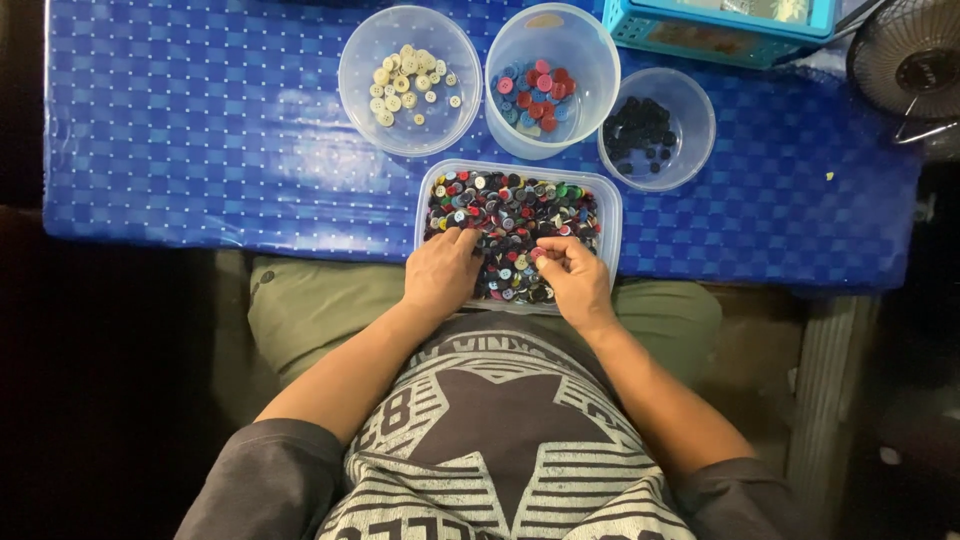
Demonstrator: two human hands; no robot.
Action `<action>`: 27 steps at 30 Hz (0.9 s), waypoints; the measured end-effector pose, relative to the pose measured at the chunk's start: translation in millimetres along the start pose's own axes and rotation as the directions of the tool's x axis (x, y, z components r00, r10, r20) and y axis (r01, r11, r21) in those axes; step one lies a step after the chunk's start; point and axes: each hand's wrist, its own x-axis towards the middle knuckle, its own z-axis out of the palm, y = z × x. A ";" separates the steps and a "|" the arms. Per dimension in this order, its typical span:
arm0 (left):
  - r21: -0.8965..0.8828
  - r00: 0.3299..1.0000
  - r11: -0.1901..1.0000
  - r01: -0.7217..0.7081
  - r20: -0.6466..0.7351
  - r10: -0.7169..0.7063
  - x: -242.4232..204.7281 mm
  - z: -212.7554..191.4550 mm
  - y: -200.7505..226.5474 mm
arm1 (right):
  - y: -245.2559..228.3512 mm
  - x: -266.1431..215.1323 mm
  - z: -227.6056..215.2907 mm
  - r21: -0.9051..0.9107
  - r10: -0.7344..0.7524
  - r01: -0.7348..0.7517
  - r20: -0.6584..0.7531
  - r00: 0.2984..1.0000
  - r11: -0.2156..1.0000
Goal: Sorting various buttons from a central tray into separate plastic bowls based on color and design.
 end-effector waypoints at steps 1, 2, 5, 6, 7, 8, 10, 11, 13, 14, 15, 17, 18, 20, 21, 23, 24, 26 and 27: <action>0.002 1.000 1.000 -0.006 -0.010 0.006 0.0 3.4 -1.7 | -4.0 3.6 -1.4 0.050 0.021 -0.022 0.031 0.999 0.999; 0.005 1.000 1.000 -0.012 -0.020 0.012 0.1 6.7 -3.5 | -8.1 7.2 -2.7 0.098 0.040 -0.046 0.063 0.997 0.994; -0.043 1.000 0.999 -0.016 0.005 0.016 2.8 -1.8 -2.1 | -47.3 25.5 -13.3 0.049 0.026 -0.040 0.262 0.965 0.998; -0.044 1.000 0.999 -0.016 0.005 0.017 1.7 0.1 -2.2 | -59.1 29.7 -13.8 0.047 0.026 -0.039 0.262 0.965 0.998; -0.041 1.000 0.999 -0.006 0.003 0.006 2.3 1.6 -2.4 | -71.5 35.1 -14.7 0.113 0.008 -0.039 0.269 0.963 0.993; -0.038 1.000 0.999 0.004 0.002 -0.004 2.8 2.9 -2.7 | -84.0 40.4 -15.4 0.178 -0.011 -0.039 0.274 0.962 0.983; -0.035 1.000 0.999 -0.003 -0.003 0.003 2.9 1.8 -2.7 | -98.5 56.2 -15.2 0.234 0.001 -0.053 0.216 0.976 0.971; -0.031 1.000 0.999 -0.012 -0.004 0.011 2.3 1.4 -3.0 | -105.6 63.8 -14.5 0.292 0.020 -0.065 0.156 0.988 0.954; -0.042 1.000 0.999 0.009 0.017 -0.009 2.1 1.1 -2.6 | -113.1 75.6 -12.2 0.452 0.033 -0.076 0.102 0.994 0.889; -0.053 0.999 0.998 0.027 0.040 -0.025 2.5 1.0 -2.2 | -116.8 81.7 -11.4 0.600 0.059 -0.076 0.047 0.997 0.796; -0.053 0.999 0.998 0.024 0.041 -0.022 2.1 1.1 -2.3 | -112.2 86.1 -10.8 0.600 0.060 -0.075 0.044 0.997 0.797; -0.039 0.999 0.999 0.014 0.045 -0.012 2.1 1.0 -3.0 | -103.4 96.1 -9.1 0.597 0.019 -0.031 0.027 0.999 0.802; -0.039 0.999 0.999 0.013 0.044 -0.012 3.4 1.9 -3.5 | -100.0 96.1 -9.1 0.596 0.018 -0.030 0.027 0.999 0.802; -0.044 0.998 0.999 0.029 0.054 -0.027 3.3 5.3 -4.5 | -92.1 95.4 -7.6 0.631 -0.003 -0.025 0.043 0.999 0.776; -0.046 0.998 0.998 0.036 0.056 -0.033 3.3 5.7 -5.5 | -89.1 95.2 -7.1 0.630 0.000 -0.031 0.049 0.999 0.776; -0.020 0.997 1.000 0.022 0.069 -0.020 4.8 7.2 -6.7 | -82.3 94.6 -7.9 0.645 -0.013 -0.036 0.070 0.997 0.763; -0.021 0.997 1.000 0.022 0.072 -0.021 4.7 4.5 -5.4 | -83.0 94.1 -7.9 0.644 -0.009 -0.038 0.070 0.997 0.764; -0.042 0.985 0.997 0.063 0.162 -0.055 7.2 -2.7 -3.6 | -86.1 95.1 -8.0 0.638 0.004 -0.048 0.071 0.997 0.768; -0.043 0.985 0.997 0.062 0.166 -0.054 6.9 5.2 -5.1 | -96.4 96.2 -10.5 0.638 0.007 -0.050 0.070 0.998 0.768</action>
